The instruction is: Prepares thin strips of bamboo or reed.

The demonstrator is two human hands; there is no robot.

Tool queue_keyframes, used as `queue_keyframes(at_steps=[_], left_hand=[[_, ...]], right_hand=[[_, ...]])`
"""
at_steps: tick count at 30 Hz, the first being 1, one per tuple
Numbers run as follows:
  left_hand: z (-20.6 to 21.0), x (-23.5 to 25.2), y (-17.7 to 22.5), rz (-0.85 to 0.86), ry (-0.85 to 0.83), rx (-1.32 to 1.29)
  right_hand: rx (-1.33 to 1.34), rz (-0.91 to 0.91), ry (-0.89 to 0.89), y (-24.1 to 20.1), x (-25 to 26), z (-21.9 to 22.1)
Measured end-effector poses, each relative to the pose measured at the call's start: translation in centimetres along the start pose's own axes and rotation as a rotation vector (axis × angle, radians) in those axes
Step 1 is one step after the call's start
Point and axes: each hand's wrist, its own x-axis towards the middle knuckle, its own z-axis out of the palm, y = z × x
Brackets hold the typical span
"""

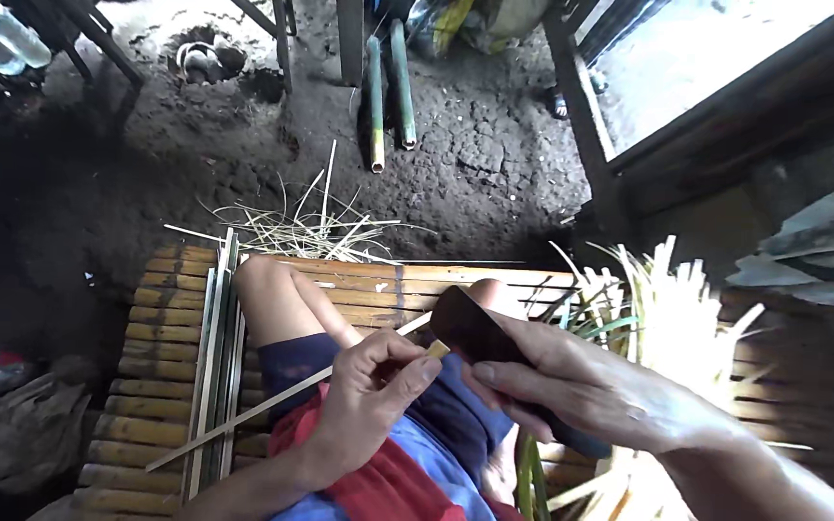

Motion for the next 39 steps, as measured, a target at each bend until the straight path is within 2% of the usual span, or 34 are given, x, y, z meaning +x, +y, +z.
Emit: queue_keyframes(at_steps=[6,12,16,19,21,23,24,28,31,32,35,36,37,39], left_hand=[[0.2,-0.5,0.4,0.015,-0.094,-0.027],[0.0,-0.8,0.4,0.034,-0.081,-0.04],[-0.8,-0.2,0.5,-0.047,-0.029,-0.039],[-3.1,1.5,0.1,-0.033,-0.241,0.016],[-3.5,3.5,-0.9,0.095,-0.172,0.065],[-2.0,5.9,-1.9,0.152,-0.034,-0.056],[-1.2,6.8,-1.8,0.146,-0.022,-0.151],[0.9,7.7,-1.9,0.022,-0.1,-0.578],[-0.4,8.4,-3.0,0.029,0.042,-0.778],[-1.1,8.6,-3.2,-0.012,0.057,-0.745],[-2.6,7.5,-2.6,-0.282,-0.116,-0.445],[-2.4,7.1,-2.4,-0.335,-0.13,-0.417],[-2.2,6.8,-2.4,-0.359,-0.082,-0.455],[-2.2,6.9,-2.9,-0.332,0.129,-0.591]], right_hand=[[0.01,0.094,-0.078,-1.6,-0.8,-0.1],[0.061,-0.089,-0.014,0.0,0.7,2.2],[-0.023,-0.102,0.024,1.1,2.1,1.3],[-0.26,-0.206,0.276,2.7,3.0,0.6],[-0.29,-0.368,0.497,4.0,4.3,1.4],[-0.318,-0.509,0.672,5.1,5.9,2.5],[-0.308,-0.563,0.719,5.5,6.6,2.8],[-0.049,-0.602,0.705,6.2,7.3,4.4],[0.114,-0.595,0.623,6.0,6.5,4.8],[0.085,-0.613,0.64,6.1,6.4,4.6],[-0.114,-0.612,0.812,6.7,7.4,3.6],[-0.212,-0.602,0.868,7.0,7.9,3.1],[-0.317,-0.588,0.9,7.4,8.3,2.9],[-0.489,-0.578,0.891,8.2,9.0,4.2]])
